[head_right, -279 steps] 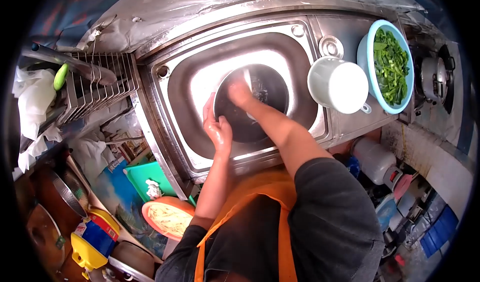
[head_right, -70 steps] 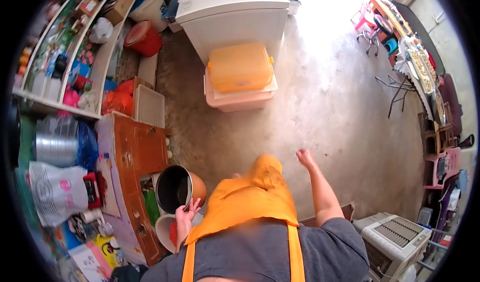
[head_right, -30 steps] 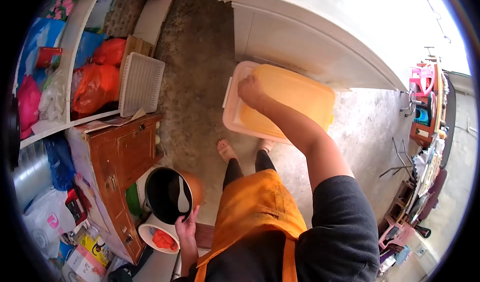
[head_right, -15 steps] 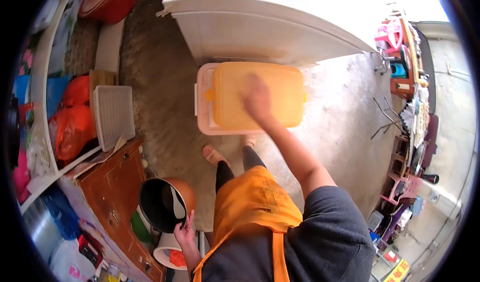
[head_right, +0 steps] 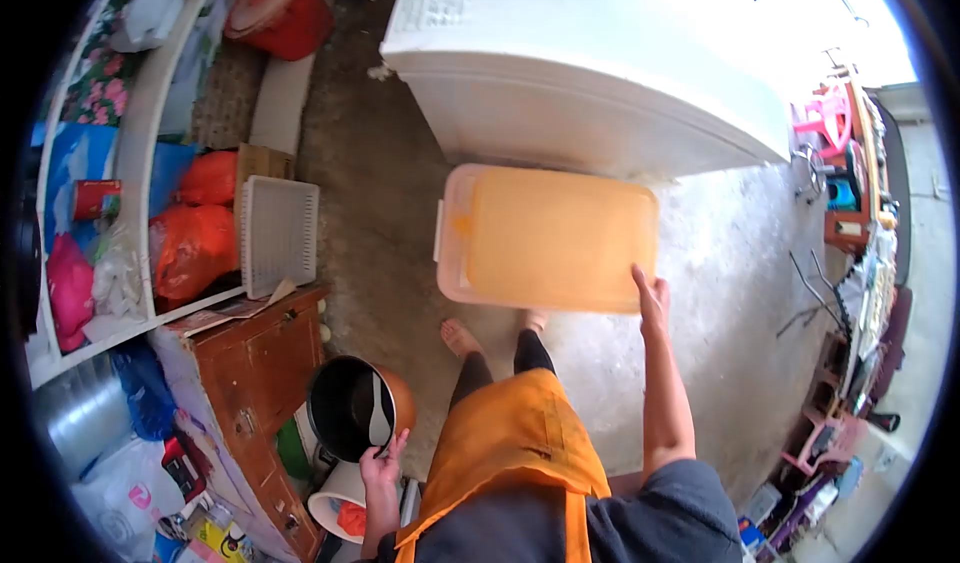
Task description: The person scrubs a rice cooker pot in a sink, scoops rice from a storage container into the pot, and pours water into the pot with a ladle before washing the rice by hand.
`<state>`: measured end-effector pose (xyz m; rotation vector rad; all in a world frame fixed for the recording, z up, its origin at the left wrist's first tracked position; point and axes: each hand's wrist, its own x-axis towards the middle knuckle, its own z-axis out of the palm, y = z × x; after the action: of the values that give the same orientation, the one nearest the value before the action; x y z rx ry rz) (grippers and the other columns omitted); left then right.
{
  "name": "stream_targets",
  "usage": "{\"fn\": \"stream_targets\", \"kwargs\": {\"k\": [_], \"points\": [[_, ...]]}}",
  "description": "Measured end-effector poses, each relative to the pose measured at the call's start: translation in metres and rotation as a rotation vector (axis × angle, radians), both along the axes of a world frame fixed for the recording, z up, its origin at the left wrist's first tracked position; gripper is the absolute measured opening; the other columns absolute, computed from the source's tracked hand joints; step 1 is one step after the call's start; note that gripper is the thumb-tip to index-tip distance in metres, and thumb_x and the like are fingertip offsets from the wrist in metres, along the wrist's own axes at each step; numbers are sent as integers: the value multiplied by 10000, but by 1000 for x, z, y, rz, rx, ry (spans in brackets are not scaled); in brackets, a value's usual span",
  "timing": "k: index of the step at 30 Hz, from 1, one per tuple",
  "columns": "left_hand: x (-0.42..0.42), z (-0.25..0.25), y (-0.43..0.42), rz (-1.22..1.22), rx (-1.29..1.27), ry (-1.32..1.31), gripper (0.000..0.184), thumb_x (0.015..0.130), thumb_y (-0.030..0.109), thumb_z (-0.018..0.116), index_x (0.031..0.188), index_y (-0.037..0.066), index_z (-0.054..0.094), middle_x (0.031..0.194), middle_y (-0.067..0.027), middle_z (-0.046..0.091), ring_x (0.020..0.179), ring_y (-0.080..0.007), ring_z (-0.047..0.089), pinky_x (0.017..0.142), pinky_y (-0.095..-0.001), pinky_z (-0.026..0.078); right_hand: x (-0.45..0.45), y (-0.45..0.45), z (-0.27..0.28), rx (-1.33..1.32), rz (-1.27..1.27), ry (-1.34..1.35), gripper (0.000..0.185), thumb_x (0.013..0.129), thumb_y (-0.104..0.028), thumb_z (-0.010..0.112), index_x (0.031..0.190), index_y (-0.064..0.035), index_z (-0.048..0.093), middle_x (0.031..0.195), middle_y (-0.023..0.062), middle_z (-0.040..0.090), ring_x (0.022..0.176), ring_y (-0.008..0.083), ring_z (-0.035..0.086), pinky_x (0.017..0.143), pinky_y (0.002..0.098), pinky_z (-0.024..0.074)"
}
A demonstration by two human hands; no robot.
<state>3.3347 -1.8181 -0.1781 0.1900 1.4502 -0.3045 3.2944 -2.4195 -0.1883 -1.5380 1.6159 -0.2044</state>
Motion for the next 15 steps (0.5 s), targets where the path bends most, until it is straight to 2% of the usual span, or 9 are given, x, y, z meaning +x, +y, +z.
{"fn": "stream_targets", "kwargs": {"k": [2,3,4,5,8,11,12,14,15], "points": [[4,2,-10,-89,41,-97,619,726,-35,398,1308,-116,206,1363,-313,187,1255,-532,223,916,-473,480,8,18,46,75,-3,-276,499,734,-350,728,984,20,505,864,95,587,772,144,551,673,283,445],[4,2,-12,-143,59,-141,615,721,-39,398,1304,-116,217,1357,-317,195,1251,-539,224,914,-475,482,20,33,84,84,61,-262,432,734,-275,725,983,2,506,883,92,590,808,135,552,698,274,444],[1,-11,-5,-52,43,-86,603,681,-41,419,1267,-108,293,1243,-304,401,1155,-516,392,957,-643,370,26,47,107,17,125,-322,409,728,-215,713,1008,-1,505,882,75,589,807,134,554,710,272,445],[-3,-18,2,-55,41,-102,599,679,-42,421,1262,-106,301,1242,-296,406,1150,-511,400,956,-643,371,22,50,119,27,169,-360,429,708,-173,706,1042,4,501,911,63,586,840,130,548,732,268,443],[4,-27,-4,-57,0,-77,574,675,-60,416,1243,-90,336,1247,-254,429,1144,-476,429,975,-661,332,20,45,167,57,237,-595,477,694,-192,696,1074,13,492,983,63,572,908,130,541,783,264,439],[6,-28,-9,-99,-39,-154,567,679,-74,409,1242,-89,341,1252,-244,432,1147,-464,434,997,-665,297,46,24,201,-38,190,-883,554,734,-261,673,1149,38,460,1054,80,558,959,142,540,831,273,439],[3,-32,-12,-141,-15,-203,629,701,-38,409,1305,-93,240,1363,-316,174,1260,-544,182,903,-484,489,70,12,220,-10,147,-913,556,803,-291,625,1203,45,437,1088,100,552,974,153,541,837,286,444],[3,-33,-15,-135,-37,-199,641,701,-41,407,1313,-89,221,1366,-308,179,1261,-542,184,909,-490,483,111,-24,229,115,35,-1076,429,911,-250,503,1212,49,440,1140,105,540,1019,164,534,869,281,429],[5,-32,-20,-132,-47,-195,648,701,-43,405,1317,-87,212,1367,-304,182,1261,-540,184,912,-493,480,137,-37,239,131,-42,-1115,420,918,-239,499,1216,51,443,1157,102,538,1043,168,528,891,291,422]]}}
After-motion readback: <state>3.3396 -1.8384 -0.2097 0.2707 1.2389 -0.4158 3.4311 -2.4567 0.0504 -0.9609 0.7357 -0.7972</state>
